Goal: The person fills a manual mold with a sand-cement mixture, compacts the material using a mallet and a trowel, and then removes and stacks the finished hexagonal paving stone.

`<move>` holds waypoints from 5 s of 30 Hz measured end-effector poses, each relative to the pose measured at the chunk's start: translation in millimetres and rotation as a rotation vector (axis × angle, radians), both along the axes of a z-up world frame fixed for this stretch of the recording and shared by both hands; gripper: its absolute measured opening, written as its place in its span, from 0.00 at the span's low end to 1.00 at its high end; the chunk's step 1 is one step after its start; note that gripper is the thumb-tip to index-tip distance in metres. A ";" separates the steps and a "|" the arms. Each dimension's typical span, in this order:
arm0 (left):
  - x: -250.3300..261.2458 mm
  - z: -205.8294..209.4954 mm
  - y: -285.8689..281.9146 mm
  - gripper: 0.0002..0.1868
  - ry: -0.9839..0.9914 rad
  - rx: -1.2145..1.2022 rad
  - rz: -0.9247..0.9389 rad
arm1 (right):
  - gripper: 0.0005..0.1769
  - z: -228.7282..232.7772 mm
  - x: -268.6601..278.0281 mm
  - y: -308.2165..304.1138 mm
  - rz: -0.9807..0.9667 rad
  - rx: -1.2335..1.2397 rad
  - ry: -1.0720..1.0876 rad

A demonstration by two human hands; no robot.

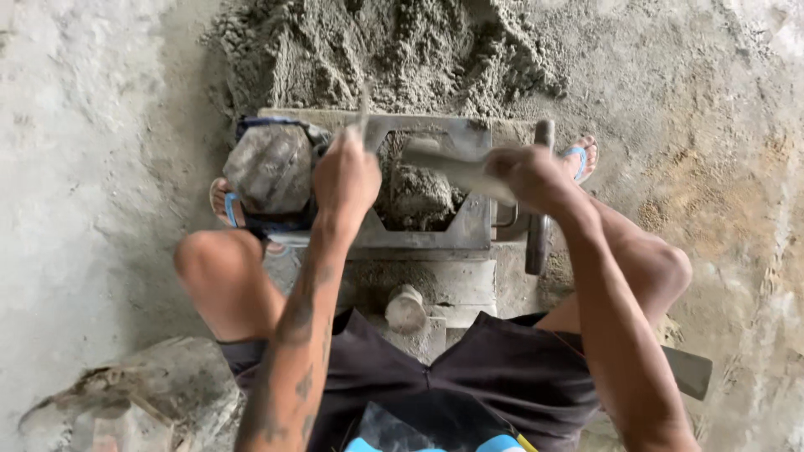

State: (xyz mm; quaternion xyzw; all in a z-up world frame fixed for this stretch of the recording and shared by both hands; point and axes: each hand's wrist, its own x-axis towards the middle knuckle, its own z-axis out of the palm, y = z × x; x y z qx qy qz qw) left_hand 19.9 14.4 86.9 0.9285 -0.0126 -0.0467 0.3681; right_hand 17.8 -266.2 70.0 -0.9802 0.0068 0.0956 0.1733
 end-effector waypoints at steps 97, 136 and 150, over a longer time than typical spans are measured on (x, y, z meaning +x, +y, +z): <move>43.8 -74.8 -4.5 0.19 0.237 0.138 0.335 | 0.23 -75.8 233.9 33.4 0.382 0.080 0.672; 10.1 -88.0 -13.1 0.18 0.030 0.088 0.135 | 0.20 -65.2 26.5 7.9 0.278 -0.307 -0.706; 171.6 -87.6 22.0 0.21 -0.035 0.415 -0.132 | 0.16 -75.9 179.8 -130.9 -0.108 -0.404 0.143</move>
